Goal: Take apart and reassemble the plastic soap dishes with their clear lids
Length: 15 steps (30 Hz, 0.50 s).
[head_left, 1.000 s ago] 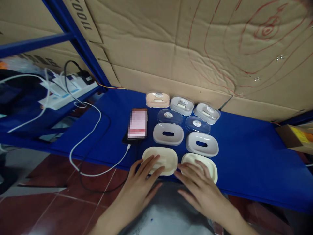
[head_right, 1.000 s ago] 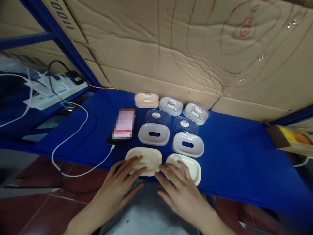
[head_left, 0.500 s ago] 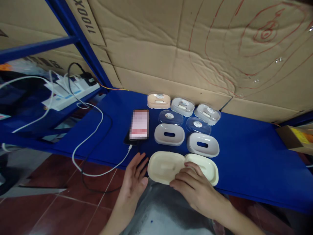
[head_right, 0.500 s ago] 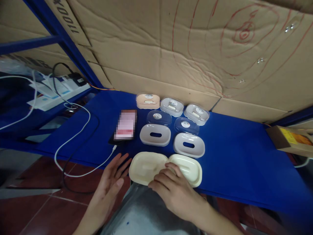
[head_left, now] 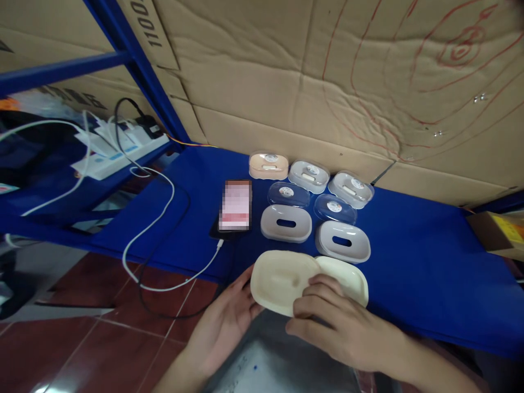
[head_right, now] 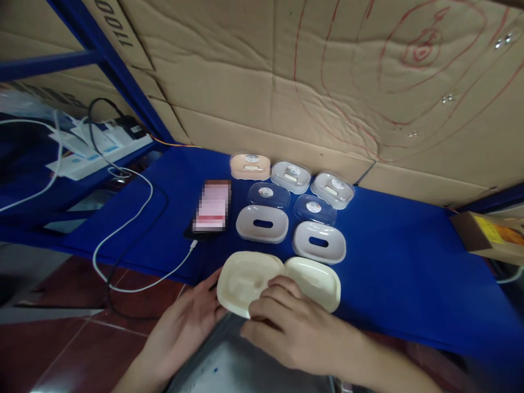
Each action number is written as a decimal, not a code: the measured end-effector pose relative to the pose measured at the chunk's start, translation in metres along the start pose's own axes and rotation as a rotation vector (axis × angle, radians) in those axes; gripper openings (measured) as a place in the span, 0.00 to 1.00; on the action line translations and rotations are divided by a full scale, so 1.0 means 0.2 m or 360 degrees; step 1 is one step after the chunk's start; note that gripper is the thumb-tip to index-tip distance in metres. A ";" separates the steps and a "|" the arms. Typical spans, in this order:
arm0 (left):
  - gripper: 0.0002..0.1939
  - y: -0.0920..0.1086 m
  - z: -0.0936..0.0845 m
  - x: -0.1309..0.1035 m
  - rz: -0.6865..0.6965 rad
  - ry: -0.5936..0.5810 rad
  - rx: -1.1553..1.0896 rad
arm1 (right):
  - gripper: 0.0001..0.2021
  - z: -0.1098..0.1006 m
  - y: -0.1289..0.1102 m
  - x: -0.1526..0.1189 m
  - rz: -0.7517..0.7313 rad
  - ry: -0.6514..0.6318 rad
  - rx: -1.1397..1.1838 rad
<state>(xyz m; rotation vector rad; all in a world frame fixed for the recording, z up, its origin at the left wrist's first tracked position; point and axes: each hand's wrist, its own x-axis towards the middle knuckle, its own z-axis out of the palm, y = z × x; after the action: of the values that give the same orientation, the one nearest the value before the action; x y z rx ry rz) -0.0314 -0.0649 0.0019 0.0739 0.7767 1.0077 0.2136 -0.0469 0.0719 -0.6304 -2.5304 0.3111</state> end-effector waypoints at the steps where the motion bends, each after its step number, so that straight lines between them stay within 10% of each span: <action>1: 0.21 0.00 0.00 0.01 -0.0071 0.0025 -0.0041 | 0.07 0.00 0.00 0.02 -0.0040 -0.0017 0.0031; 8: 0.29 -0.01 0.05 0.03 -0.0037 0.0076 -0.0146 | 0.13 -0.04 0.17 0.13 0.0000 -0.0041 0.0223; 15: 0.31 -0.02 0.01 0.02 0.0039 0.0079 -0.0114 | 0.18 0.06 0.46 0.23 0.0302 -0.0356 -0.0646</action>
<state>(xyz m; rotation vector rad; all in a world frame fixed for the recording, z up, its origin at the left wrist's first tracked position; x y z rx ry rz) -0.0264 -0.0631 0.0003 -0.0035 0.7857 1.0628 0.2067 0.0536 0.0515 -1.0453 -2.7773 -0.0788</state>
